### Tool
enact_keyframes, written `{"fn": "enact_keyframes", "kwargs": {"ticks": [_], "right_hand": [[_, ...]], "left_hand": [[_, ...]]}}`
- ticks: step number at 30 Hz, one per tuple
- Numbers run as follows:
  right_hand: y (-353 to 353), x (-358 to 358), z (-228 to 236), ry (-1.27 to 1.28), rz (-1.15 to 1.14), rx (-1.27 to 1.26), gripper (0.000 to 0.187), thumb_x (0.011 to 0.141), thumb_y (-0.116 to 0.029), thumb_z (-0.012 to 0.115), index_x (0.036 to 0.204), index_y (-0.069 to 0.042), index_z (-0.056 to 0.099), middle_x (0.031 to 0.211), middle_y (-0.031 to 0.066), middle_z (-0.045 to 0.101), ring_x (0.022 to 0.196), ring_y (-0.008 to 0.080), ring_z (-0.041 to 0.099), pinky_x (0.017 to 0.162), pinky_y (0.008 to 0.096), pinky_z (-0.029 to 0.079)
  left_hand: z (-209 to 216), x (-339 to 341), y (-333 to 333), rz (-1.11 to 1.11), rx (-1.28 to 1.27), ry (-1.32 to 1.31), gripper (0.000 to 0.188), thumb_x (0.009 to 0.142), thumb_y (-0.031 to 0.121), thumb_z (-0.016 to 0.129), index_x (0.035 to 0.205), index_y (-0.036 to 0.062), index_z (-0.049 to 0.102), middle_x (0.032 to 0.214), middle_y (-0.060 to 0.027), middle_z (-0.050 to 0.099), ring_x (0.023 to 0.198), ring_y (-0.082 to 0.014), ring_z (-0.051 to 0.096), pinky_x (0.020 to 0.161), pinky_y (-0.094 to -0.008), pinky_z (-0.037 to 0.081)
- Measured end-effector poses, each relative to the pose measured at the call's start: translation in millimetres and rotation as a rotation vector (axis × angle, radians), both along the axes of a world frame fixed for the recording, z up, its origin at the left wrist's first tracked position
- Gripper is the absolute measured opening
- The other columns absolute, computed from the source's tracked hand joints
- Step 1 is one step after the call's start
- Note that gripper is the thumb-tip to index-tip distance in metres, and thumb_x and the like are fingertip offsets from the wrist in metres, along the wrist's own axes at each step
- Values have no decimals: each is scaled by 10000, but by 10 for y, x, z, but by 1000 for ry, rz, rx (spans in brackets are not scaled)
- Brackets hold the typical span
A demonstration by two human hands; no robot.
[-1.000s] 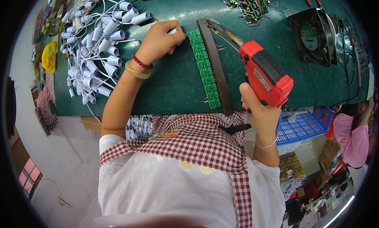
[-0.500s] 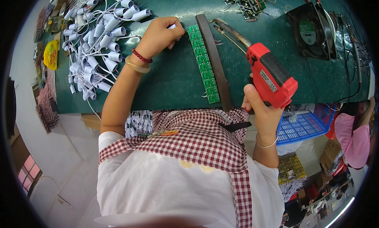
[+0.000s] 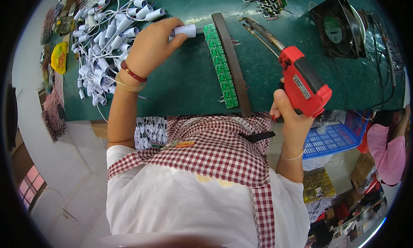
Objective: The person solders wires and pcb components onto an LED strip with a soldering iron.
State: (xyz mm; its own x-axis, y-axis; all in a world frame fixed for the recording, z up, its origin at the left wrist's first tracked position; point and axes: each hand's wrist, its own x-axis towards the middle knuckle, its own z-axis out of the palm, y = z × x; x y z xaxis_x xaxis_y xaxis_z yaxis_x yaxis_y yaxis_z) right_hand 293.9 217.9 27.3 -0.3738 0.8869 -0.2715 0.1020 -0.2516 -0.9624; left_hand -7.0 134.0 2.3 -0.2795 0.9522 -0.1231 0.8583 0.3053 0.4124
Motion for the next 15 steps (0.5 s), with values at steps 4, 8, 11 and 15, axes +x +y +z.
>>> {"fn": "enact_keyframes", "kwargs": {"ticks": [4, 8, 11, 15], "right_hand": [[-2, -12, -1, -18, -12, 48, 277, 811, 0, 614, 1066, 76, 535, 593, 61, 517, 450, 108, 462, 447, 245, 413], [-50, -2, 4, -20, -14, 58, 278, 811, 7, 608, 1069, 78, 532, 585, 60, 511, 447, 108, 459, 445, 244, 410], [-71, 25, 7, -16, -12, 47, 282, 809, 13, 605, 1072, 84, 527, 585, 63, 511, 446, 107, 455, 443, 246, 407], [-74, 54, 3, 2, -38, 42, 282, 811, 13, 602, 1072, 86, 521, 588, 62, 507, 447, 105, 449, 441, 246, 402]], "left_hand": [[214, 193, 216, -177, 292, 654, 160, 775, 159, 662, 935, 150, 658, 1022, -28, 598, 1043, -227, 531, 907, -407, 391], [157, -20, 514, -422, 410, 425, 313, 791, 101, 610, 1097, 60, 554, 969, -146, 531, 929, -307, 537, 806, -405, 421], [-121, -212, 561, -248, 337, -201, 229, 839, 61, 556, 1065, 24, 568, 976, -163, 538, 870, -359, 568, 756, -410, 466], [-377, -649, 213, -59, 415, 359, 230, 779, 189, 674, 1003, 151, 639, 996, -58, 580, 945, -260, 569, 812, -423, 440]]}}
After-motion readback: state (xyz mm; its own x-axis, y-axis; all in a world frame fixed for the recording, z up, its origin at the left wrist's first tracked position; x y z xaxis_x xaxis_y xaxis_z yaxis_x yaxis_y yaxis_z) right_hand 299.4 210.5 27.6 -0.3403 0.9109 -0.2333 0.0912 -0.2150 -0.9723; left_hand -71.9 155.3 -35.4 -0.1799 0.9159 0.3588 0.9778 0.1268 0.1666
